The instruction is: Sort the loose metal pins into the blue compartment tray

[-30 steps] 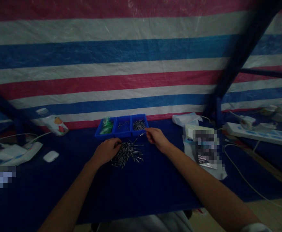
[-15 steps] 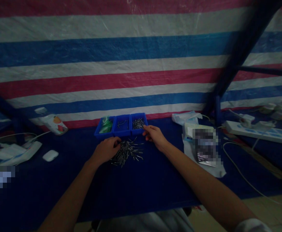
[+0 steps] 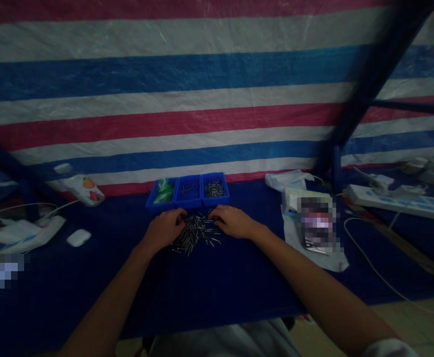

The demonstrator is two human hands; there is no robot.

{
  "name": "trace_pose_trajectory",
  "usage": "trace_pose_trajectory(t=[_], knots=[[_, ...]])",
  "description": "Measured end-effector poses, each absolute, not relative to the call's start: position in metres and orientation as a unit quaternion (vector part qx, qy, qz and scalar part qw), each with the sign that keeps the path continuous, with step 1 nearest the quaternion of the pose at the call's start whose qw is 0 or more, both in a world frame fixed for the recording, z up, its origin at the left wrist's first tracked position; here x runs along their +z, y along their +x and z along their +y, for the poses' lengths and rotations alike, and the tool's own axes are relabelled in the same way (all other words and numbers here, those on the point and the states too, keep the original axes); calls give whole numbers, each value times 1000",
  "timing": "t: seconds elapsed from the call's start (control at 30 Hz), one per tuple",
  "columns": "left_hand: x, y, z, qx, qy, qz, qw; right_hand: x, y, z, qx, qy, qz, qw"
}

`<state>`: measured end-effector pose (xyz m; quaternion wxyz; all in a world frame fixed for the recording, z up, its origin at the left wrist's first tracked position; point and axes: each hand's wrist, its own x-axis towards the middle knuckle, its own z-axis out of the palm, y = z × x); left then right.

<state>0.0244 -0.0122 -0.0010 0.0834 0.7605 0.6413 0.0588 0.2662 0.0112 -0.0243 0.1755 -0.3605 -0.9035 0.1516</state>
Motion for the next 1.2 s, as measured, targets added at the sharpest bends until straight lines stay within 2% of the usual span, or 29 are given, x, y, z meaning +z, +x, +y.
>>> trace_pose_trajectory(t=[0.27, 0.5, 0.63, 0.83, 0.93, 1.1, 1.2], knots=[[-1, 25, -13, 62, 756, 646, 83, -25, 266, 11, 148, -348, -910, 168], [0, 25, -13, 64, 758, 643, 85, -17, 266, 12, 179, -344, -894, 223], [0, 25, -13, 62, 759, 643, 83, -10, 266, 14, 281, -355, -857, 246], [3, 28, -17, 63, 761, 640, 80, 3, 268, 17, 526, -378, -661, 379], [3, 29, -19, 68, 762, 639, 78, 5, 272, 20, 549, -427, -584, 419], [4, 20, -14, 95, 759, 639, 89, 0, 278, 28, 559, -515, -511, 401], [23, 23, -23, 231, 738, 629, 82, -1, 278, 32, 565, -519, -490, 413]])
